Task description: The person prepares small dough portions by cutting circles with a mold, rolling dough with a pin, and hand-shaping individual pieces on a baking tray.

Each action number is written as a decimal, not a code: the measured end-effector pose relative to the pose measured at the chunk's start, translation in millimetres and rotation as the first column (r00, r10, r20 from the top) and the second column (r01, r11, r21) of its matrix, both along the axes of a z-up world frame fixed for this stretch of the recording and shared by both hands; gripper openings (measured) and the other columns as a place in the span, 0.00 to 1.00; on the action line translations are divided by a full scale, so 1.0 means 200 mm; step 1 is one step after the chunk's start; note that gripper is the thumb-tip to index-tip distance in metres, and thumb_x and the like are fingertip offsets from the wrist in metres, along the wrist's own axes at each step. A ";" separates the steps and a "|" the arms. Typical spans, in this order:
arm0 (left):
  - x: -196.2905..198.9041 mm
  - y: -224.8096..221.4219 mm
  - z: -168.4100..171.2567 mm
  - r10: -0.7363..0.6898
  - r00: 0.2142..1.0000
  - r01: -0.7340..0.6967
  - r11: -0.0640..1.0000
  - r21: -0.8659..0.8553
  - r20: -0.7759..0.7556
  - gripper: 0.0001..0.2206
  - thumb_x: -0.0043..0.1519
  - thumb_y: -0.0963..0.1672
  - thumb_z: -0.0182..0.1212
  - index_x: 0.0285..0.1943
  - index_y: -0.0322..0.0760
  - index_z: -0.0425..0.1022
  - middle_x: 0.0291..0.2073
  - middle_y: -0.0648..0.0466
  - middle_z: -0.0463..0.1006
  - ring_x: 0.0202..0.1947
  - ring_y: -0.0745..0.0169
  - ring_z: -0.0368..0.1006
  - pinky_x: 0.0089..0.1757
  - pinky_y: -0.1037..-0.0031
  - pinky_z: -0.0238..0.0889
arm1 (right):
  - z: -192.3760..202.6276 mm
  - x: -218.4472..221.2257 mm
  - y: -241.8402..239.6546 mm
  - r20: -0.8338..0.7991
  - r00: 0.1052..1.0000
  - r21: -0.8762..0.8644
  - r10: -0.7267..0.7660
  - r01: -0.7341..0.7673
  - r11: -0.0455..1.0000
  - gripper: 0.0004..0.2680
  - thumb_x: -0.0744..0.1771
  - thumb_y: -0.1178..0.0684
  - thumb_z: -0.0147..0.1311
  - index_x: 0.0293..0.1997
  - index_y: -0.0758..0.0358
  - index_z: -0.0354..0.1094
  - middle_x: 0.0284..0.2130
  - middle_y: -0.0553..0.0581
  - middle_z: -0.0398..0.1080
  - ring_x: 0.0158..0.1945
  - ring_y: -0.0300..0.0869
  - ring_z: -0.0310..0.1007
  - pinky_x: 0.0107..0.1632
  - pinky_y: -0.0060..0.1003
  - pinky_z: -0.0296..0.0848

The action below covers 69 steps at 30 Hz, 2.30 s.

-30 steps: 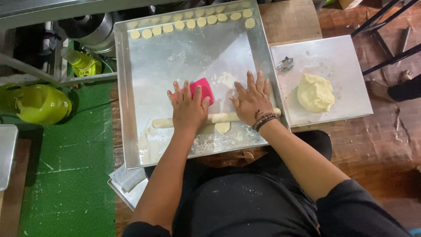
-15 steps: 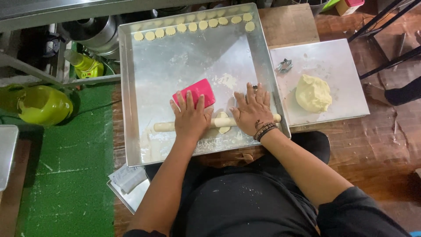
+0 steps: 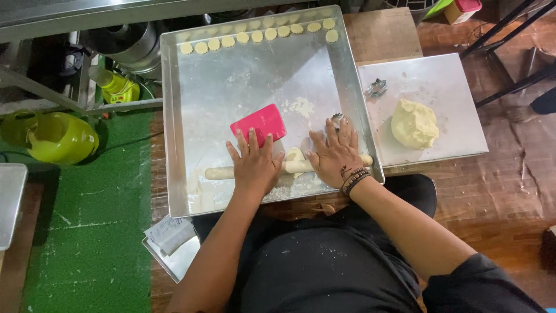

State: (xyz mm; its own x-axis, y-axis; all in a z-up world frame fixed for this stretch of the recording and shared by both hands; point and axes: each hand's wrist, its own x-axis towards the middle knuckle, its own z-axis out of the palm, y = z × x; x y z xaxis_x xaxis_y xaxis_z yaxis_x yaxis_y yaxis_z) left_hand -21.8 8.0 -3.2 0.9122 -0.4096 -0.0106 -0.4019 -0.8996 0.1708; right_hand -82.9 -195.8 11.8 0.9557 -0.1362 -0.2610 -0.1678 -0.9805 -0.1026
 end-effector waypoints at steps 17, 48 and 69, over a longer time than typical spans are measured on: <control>-0.10 0.01 0.21 -0.005 0.956 0.029 0.997 0.077 -0.294 0.30 0.70 0.58 0.33 0.79 0.46 0.55 0.77 0.33 0.46 0.78 0.28 0.26 0.65 0.29 0.15 | -0.05 -0.09 -0.01 0.004 0.995 -0.010 0.095 -0.095 0.995 0.24 0.71 0.30 0.26 0.76 0.42 0.46 0.77 0.65 0.38 0.78 0.66 0.30 0.73 0.65 0.32; -0.08 0.01 0.12 -0.023 0.977 0.029 0.999 0.025 -0.211 0.31 0.71 0.57 0.37 0.80 0.43 0.52 0.78 0.32 0.43 0.77 0.24 0.27 0.64 0.27 0.15 | 0.01 -0.02 -0.02 0.001 0.990 -0.066 0.141 -0.140 0.988 0.25 0.70 0.32 0.27 0.77 0.44 0.48 0.76 0.65 0.42 0.79 0.64 0.29 0.74 0.63 0.29; 0.32 -0.09 -0.12 0.121 0.978 -0.108 0.991 -0.085 0.168 0.25 0.73 0.56 0.37 0.71 0.46 0.69 0.71 0.34 0.62 0.76 0.27 0.45 0.67 0.34 0.31 | -0.09 0.32 -0.13 0.355 0.933 -0.127 0.063 -0.018 0.992 0.17 0.72 0.37 0.37 0.62 0.43 0.71 0.73 0.56 0.55 0.79 0.56 0.35 0.76 0.51 0.32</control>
State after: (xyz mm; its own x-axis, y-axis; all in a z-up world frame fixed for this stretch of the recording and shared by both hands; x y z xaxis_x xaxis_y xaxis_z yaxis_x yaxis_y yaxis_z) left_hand 41.5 -9.6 -26.3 0.9386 -0.2958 0.1774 -0.3261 -0.9287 0.1764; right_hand -18.9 -222.6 -5.8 0.9878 -0.1044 0.1153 -0.1015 -0.9944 -0.0302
